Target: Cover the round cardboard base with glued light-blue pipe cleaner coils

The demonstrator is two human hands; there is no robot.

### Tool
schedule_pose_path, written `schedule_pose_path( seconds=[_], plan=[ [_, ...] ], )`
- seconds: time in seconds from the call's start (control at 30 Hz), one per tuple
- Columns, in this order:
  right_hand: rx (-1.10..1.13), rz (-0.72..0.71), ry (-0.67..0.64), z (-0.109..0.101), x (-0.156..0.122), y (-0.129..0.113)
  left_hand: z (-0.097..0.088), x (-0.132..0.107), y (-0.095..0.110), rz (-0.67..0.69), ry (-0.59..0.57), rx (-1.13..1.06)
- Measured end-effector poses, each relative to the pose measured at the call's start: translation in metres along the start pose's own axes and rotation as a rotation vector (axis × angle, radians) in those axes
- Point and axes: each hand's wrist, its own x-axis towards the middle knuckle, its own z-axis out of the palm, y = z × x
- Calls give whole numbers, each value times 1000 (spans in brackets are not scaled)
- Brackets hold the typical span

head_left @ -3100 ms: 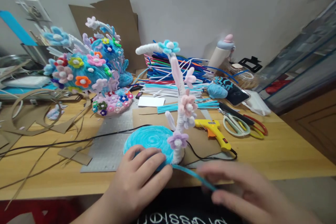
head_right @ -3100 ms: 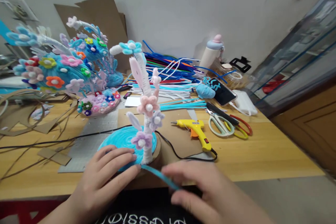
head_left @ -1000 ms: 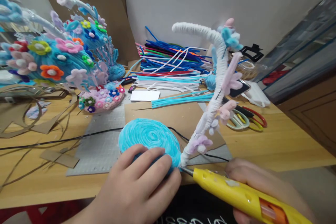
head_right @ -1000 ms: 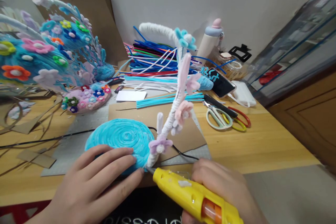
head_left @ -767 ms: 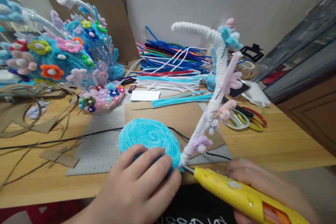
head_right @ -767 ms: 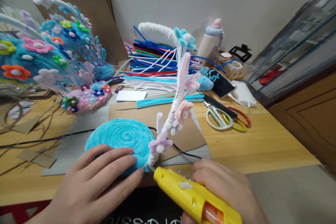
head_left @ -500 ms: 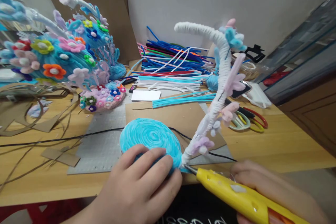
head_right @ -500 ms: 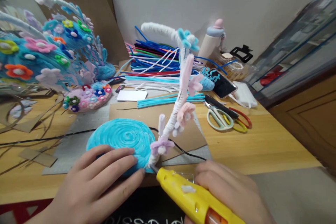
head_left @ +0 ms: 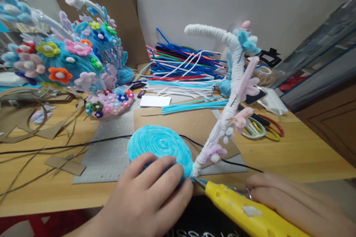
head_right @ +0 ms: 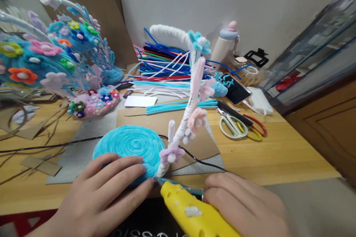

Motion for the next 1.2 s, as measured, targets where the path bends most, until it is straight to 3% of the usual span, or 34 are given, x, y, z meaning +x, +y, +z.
schedule_pose_path(
  seconds=[0.3, 0.5, 0.8, 0.93, 1.03, 1.1, 1.2],
  plan=[
    [143, 56, -23, 6, -3, 0, 1, -1, -1, 6, 27, -3],
    [124, 59, -19, 5, -1, -1, 1, -1, -1, 0, 24, 0],
    [82, 66, -112, -3, -16, 11, 3, -5, -1, -3, 40, -16],
    [226, 174, -74, -8, -4, 26, 5, -9, -3, -6, 33, -37],
    [366, 391, -50, -2, 11, 50, 4, -11, -5, -26, 33, -76],
    [506, 515, -109, 6, 21, 66, 2, -10, -7, -43, 33, -94],
    [604, 517, -191, 20, 40, 81, 0, -9, -10, -44, 34, -112]
  ],
)
